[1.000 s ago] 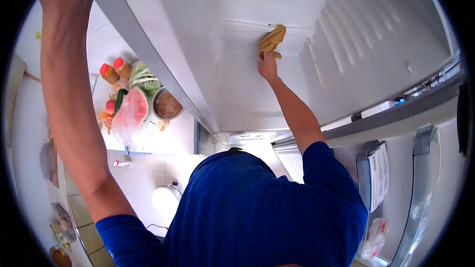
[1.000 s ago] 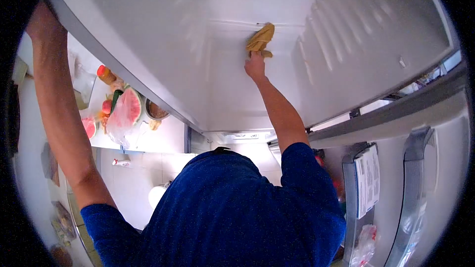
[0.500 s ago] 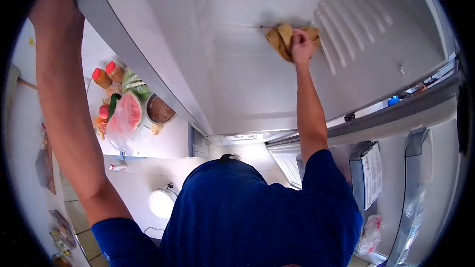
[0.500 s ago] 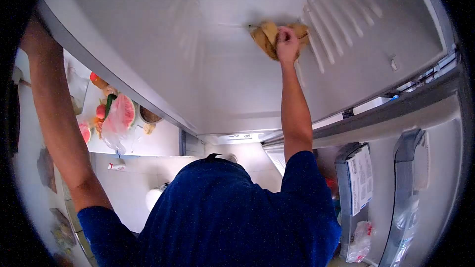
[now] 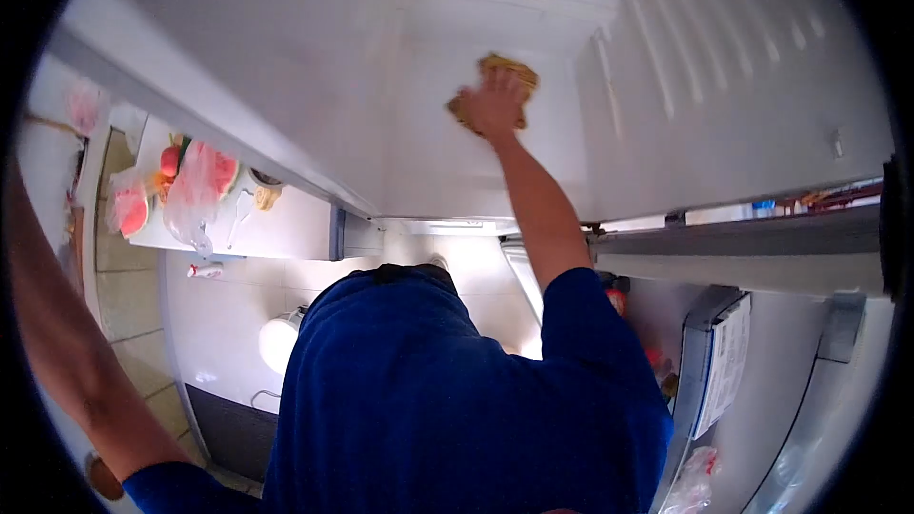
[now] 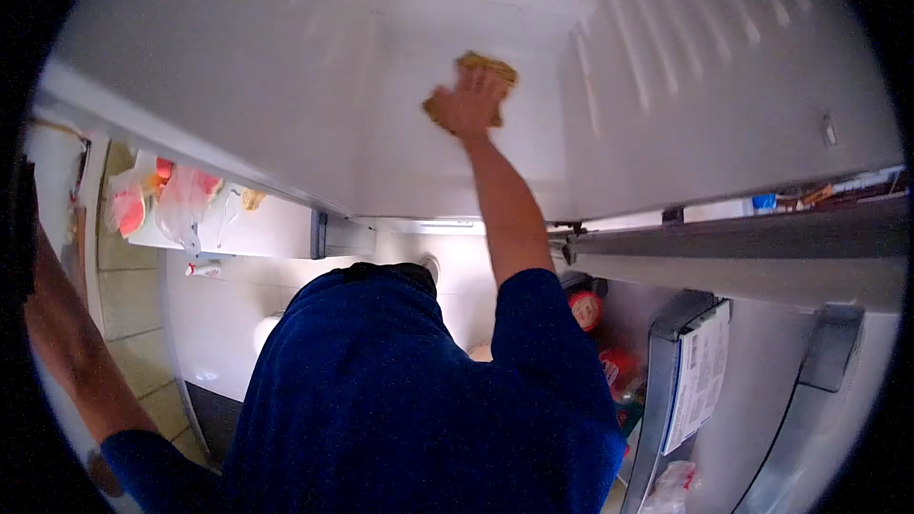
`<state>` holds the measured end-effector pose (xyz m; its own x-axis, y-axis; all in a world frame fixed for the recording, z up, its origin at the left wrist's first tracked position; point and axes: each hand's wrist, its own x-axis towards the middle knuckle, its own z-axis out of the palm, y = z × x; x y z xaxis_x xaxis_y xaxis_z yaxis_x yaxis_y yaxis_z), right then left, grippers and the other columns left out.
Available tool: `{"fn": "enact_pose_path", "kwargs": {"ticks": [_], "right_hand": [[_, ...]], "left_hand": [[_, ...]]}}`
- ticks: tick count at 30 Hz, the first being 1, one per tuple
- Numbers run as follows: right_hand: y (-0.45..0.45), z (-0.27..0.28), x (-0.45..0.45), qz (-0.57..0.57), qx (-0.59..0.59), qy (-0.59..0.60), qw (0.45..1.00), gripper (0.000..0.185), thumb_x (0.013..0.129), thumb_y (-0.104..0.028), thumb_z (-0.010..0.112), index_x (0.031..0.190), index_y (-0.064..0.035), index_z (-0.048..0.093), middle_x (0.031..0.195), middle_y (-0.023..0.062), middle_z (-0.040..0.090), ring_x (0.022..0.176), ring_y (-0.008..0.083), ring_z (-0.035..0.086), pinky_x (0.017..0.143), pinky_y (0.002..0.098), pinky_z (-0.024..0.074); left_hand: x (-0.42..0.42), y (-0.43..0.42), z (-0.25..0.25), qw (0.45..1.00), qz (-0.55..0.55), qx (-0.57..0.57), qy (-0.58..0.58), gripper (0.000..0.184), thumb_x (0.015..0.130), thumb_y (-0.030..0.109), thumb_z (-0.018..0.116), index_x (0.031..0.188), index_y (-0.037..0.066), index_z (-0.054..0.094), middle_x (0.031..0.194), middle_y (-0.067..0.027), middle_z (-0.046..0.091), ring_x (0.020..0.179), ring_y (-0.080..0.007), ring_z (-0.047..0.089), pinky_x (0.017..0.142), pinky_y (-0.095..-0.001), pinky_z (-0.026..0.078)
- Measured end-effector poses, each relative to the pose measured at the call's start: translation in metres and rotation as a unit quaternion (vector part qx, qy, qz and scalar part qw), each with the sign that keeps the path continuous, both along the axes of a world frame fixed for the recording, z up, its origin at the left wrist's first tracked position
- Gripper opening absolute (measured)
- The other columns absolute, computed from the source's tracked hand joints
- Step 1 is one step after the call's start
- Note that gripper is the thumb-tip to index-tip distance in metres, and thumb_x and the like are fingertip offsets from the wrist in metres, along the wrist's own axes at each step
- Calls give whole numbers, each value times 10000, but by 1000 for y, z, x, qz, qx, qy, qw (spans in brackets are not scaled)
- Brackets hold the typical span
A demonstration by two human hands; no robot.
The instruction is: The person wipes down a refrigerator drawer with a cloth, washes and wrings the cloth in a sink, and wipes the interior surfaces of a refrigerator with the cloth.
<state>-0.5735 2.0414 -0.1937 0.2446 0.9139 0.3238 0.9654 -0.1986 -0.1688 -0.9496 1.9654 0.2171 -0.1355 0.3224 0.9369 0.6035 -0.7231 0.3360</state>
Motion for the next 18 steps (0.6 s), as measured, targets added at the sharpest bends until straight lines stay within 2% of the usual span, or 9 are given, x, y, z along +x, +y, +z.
{"fn": "enact_pose_path", "kwargs": {"ticks": [4,7,10,11,12,13,14,15,18], "right_hand": [[-9,-5,-76,162,-9,-60,985,621,945,-401,498,1441,-33,437,1511,157,397,1443,387,247,1182,558,144],[-50,-1,-84,358,70,20,931,456,863,-128,582,1314,-68,552,1380,134,511,1394,339,355,1145,504,268],[-52,6,-22,426,-6,-47,904,426,865,-144,585,1291,-129,576,1364,92,528,1369,306,397,1133,494,288],[-51,16,9,386,-50,9,921,403,883,-190,578,1286,-187,588,1368,51,531,1340,273,432,1122,511,289],[-48,15,37,325,12,45,945,390,887,-224,578,1276,-203,595,1359,48,538,1326,264,437,1108,515,297],[-39,11,62,243,-5,15,970,391,891,-253,581,1275,-176,587,1381,81,512,1345,285,402,1122,518,276],[-30,0,83,158,53,-44,985,465,900,-297,579,1312,-83,552,1428,154,454,1370,321,355,1146,502,251],[-12,-6,102,78,42,-25,996,523,906,-329,569,1334,-32,522,1455,184,416,1387,334,331,1160,498,231],[35,-23,152,-138,67,-38,987,675,893,-390,571,1369,73,452,1487,238,370,1413,359,292,1179,475,210]], "left_hand": [[-1,-9,-46,998,-21,-64,-20,401,1034,248,416,1337,9,526,1299,-140,574,1213,-215,514,1078,-334,374],[-5,-17,-72,993,-38,-106,-28,404,1033,249,419,1339,7,523,1302,-140,572,1216,-214,512,1080,-332,372],[-10,-28,-98,988,-47,-145,-34,406,1033,251,422,1340,4,521,1305,-140,570,1219,-214,510,1081,-330,371],[-11,-31,-107,985,-51,-161,-34,407,1033,251,423,1341,3,520,1306,-141,570,1220,-214,509,1082,-330,371],[-11,-33,-116,983,-55,-174,-34,408,1032,252,424,1341,3,519,1307,-141,569,1221,-213,508,1083,-329,370],[-11,-34,-125,980,-57,-185,-34,409,1032,253,425,1342,2,518,1308,-141,569,1222,-213,508,1083,-329,370],[-12,-37,-133,978,-61,-199,-32,410,1032,253,426,1342,1,517,1309,-141,568,1223,-213,507,1084,-328,370],[-13,-38,-142,975,-63,-212,-30,411,1032,254,427,1343,0,516,1310,-141,567,1225,-213,506,1084,-327,369],[-8,-36,-162,968,-75,-238,-20,414,1031,255,430,1344,-2,514,1313,-141,565,1228,-212,504,1086,-326,368]]}}
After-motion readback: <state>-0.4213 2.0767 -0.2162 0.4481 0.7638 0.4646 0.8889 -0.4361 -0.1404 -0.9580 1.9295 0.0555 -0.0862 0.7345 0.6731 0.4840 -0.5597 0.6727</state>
